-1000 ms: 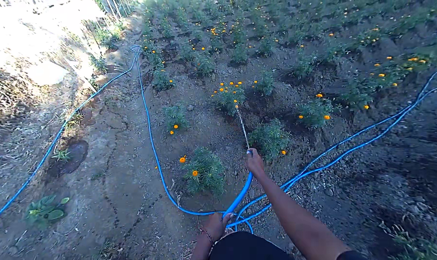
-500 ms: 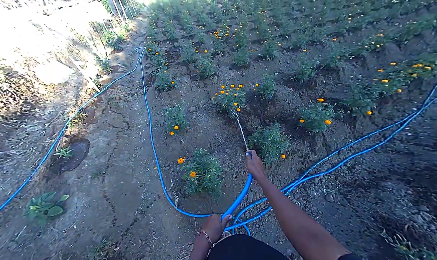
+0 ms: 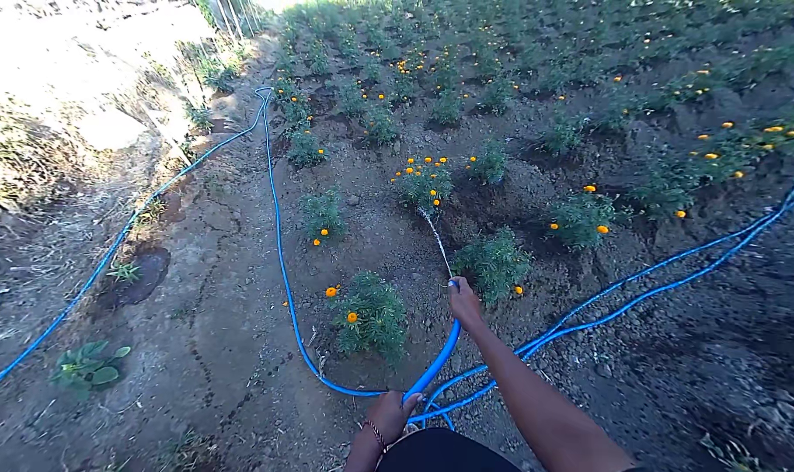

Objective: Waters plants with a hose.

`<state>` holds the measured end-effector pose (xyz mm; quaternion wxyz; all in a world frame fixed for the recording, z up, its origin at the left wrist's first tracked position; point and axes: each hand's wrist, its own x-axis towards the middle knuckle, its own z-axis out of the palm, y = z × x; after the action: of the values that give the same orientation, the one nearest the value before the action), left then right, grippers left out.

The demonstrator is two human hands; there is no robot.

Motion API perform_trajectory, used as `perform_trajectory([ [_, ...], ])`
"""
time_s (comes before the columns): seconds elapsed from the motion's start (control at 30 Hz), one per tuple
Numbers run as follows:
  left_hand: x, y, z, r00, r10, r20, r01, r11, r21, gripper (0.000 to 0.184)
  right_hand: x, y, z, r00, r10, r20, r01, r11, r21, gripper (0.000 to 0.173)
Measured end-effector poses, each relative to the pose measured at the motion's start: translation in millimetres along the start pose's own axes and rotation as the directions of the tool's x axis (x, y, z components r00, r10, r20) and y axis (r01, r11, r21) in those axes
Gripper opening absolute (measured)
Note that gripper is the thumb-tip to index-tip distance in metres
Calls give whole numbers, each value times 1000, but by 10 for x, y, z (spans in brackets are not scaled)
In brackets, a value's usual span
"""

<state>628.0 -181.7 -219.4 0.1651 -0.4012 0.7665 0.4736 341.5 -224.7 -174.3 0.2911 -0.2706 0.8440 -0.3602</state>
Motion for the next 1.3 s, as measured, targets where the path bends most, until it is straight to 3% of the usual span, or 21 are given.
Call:
perform_trajectory([
  [0.3, -53, -94, 73, 1000, 14, -9, -14, 1000, 9, 71, -36, -22, 117, 995, -2, 104, 8, 999, -53, 37],
  [1.03, -166, -43, 56, 999, -21, -38, 20, 999, -44, 67, -76, -109, 155, 996, -44, 75, 45, 999, -13, 36],
  [1.3, -131, -129, 123, 1000, -11, -23, 11, 1000, -23, 70, -78, -54, 193, 992, -7, 129, 14, 998, -54, 37],
])
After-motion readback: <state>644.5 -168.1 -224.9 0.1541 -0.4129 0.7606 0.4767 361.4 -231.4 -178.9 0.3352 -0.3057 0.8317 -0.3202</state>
